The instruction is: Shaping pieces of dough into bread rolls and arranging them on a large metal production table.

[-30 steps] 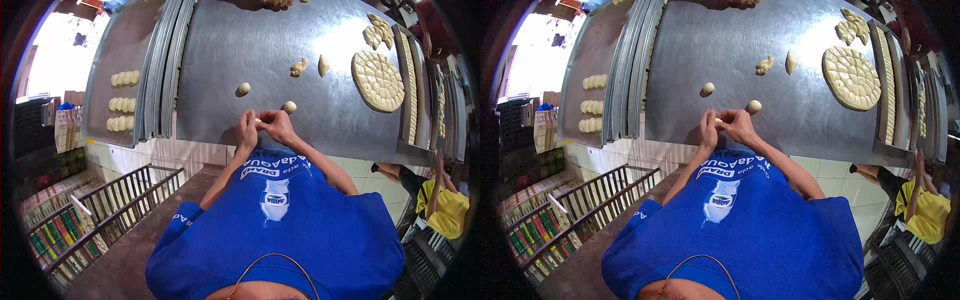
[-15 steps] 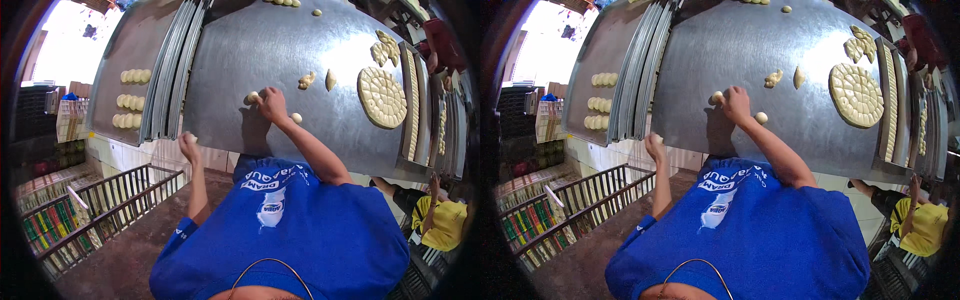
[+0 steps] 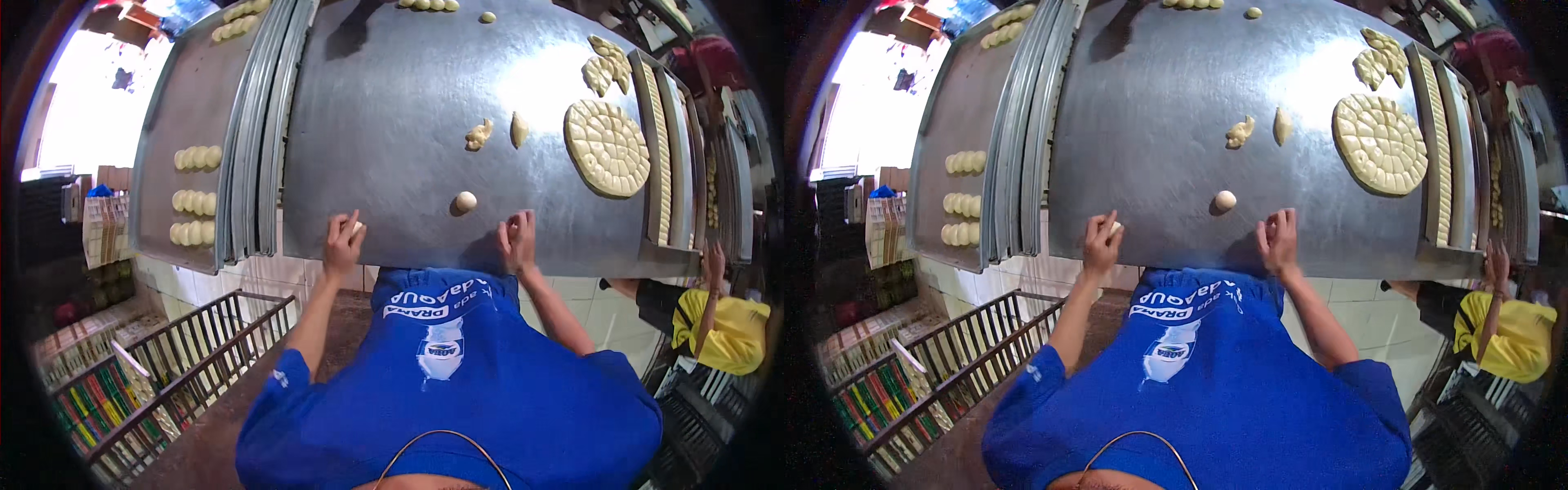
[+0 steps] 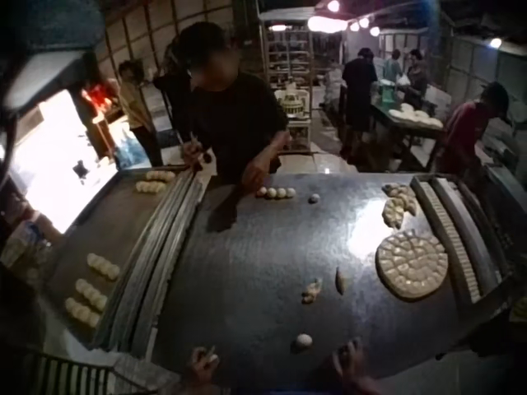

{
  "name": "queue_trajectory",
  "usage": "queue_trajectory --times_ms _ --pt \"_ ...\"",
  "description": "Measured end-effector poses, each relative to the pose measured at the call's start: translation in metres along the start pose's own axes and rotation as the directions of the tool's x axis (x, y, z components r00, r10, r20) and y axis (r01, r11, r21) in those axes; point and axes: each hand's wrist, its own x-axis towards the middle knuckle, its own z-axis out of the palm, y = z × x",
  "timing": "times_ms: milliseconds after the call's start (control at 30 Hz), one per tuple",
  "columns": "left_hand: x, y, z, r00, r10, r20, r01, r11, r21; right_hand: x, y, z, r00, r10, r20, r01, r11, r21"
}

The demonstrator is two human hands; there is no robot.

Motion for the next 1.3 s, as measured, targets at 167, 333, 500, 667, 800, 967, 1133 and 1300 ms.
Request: queue_trajectory --times_ms 167,333,500,667,800,967,1133,1300 --pt "0.116 -0.021 0.037 0.972 0.187 -0.146 -0.113 0.907 0.405 0.070 0.080 -0.004 0.951 -0.236 -0.198 0.144 0.909 -0.390" --pt "0.086 0.022 0.099 0.990 -0.042 -0.132 0.060 0.989 0.138 0.066 0.042 0.061 0.985 -0.067 -0.161 0.045 0.990 -0.133" --pt "0.060 -0.001 0.036 0.991 0.123 -0.051 -0.112 0.978 0.178 0.024 0.068 0.005 0.969 -0.226 -0.100 0.186 0.935 -0.303" --pt "0.124 -0.024 0.060 0.943 -0.126 -0.308 0.161 0.983 0.091 0.107 0.065 0.032 0.940 0.082 -0.332 -0.143 0.977 -0.161" --pt "0.100 0.011 0.091 0.973 -0.130 -0.189 0.143 0.988 0.058 0.086 0.035 0.065 0.965 0.149 -0.215 -0.144 0.989 0.039" --pt "0.047 0.035 0.049 0.984 0.027 -0.177 -0.005 0.992 0.125 0.044 0.018 0.021 0.982 -0.054 -0.183 0.025 0.988 -0.153" --pt "0.084 0.065 0.031 0.991 -0.131 0.024 0.133 0.983 -0.128 0.078 0.001 0.023 0.979 0.203 -0.026 -0.195 0.965 0.174" --pt "0.140 0.071 0.111 0.981 0.126 0.146 -0.110 0.987 -0.115 0.113 -0.028 0.117 0.997 -0.081 0.009 0.079 0.990 0.118"
